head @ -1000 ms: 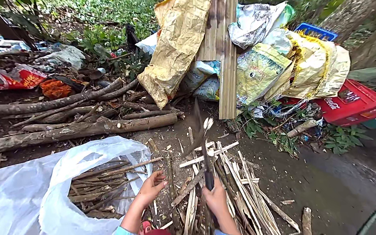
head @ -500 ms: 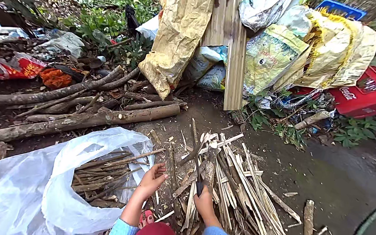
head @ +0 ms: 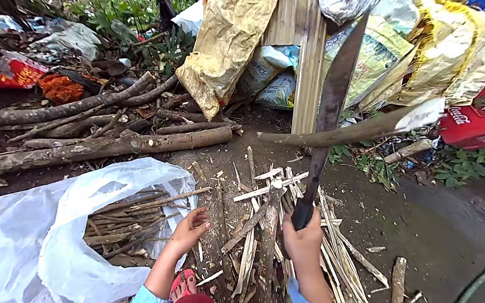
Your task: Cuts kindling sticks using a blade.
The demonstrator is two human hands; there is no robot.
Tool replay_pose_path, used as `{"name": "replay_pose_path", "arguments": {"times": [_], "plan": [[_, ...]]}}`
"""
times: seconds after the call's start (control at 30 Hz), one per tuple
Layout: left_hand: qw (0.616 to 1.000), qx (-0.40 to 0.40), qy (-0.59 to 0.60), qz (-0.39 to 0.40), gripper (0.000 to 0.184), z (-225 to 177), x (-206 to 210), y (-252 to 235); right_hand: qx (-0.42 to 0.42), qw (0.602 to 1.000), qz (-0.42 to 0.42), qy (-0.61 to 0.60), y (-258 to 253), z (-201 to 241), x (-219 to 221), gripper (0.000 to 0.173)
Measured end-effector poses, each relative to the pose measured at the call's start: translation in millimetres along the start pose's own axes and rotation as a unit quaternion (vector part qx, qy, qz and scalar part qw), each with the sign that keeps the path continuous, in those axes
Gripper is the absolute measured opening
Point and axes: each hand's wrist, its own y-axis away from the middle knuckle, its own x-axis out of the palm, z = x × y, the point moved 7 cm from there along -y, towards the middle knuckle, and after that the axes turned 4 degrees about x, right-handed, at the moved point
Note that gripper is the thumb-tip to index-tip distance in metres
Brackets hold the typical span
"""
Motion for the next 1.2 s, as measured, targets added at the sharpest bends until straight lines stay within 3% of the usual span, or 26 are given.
{"name": "replay_pose_path", "arguments": {"times": [0.07, 0.13, 0.2, 0.37, 0.43, 0.57, 0.63, 0.67, 0.77, 0.87, 0.97, 1.07, 1.13, 1.2], "plan": [[1.000, 0.000, 0.002, 0.001, 0.051, -1, 0, -2, 0.070, 0.992, 0.055, 0.087, 19, -37, 36, 0.056], [1.000, -0.005, -0.007, 0.008, 0.051, -3, -2, 4, 0.198, 0.934, 0.219, 0.201, 45, -114, 92, 0.055], [1.000, 0.012, -0.024, 0.011, 0.052, -13, -5, 12, 0.253, 0.876, 0.324, 0.254, 61, -169, 128, 0.055], [0.995, 0.049, -0.087, 0.009, 0.055, -38, -14, 7, 0.245, 0.866, 0.346, 0.266, 56, -174, 144, 0.053], [0.992, 0.059, -0.111, 0.010, 0.064, -51, -8, -20, 0.244, 0.875, 0.334, 0.253, 49, -178, 148, 0.053], [0.988, 0.110, -0.106, 0.011, 0.099, -78, 30, -95, 0.249, 0.874, 0.335, 0.249, 51, -185, 165, 0.058], [0.984, 0.147, -0.096, -0.018, 0.101, -88, 50, -131, 0.245, 0.868, 0.351, 0.252, 52, -179, 172, 0.059], [0.983, 0.150, -0.099, -0.039, 0.093, -91, 55, -144, 0.242, 0.867, 0.358, 0.247, 52, -178, 175, 0.060], [0.978, 0.141, -0.142, -0.057, 0.049, -92, 65, -173, 0.224, 0.895, 0.348, 0.165, 45, -186, 170, 0.058], [0.964, 0.140, -0.227, -0.008, 0.039, -100, 77, -177, 0.217, 0.904, 0.361, 0.078, 33, -196, 157, 0.056], [0.961, 0.154, -0.229, -0.003, 0.036, -103, 83, -176, 0.277, 0.878, 0.389, -0.029, 28, -203, 149, 0.049], [0.960, 0.177, -0.216, -0.026, 0.034, -95, 82, -165, 0.390, 0.793, 0.399, -0.245, 38, -197, 139, 0.031], [0.959, 0.183, -0.211, -0.041, 0.032, -89, 82, -152, 0.441, 0.717, 0.411, -0.350, 43, -193, 131, 0.030], [0.965, 0.159, -0.206, -0.038, 0.030, -88, 82, -141, 0.473, 0.674, 0.422, -0.380, 43, -192, 121, 0.034]]}}
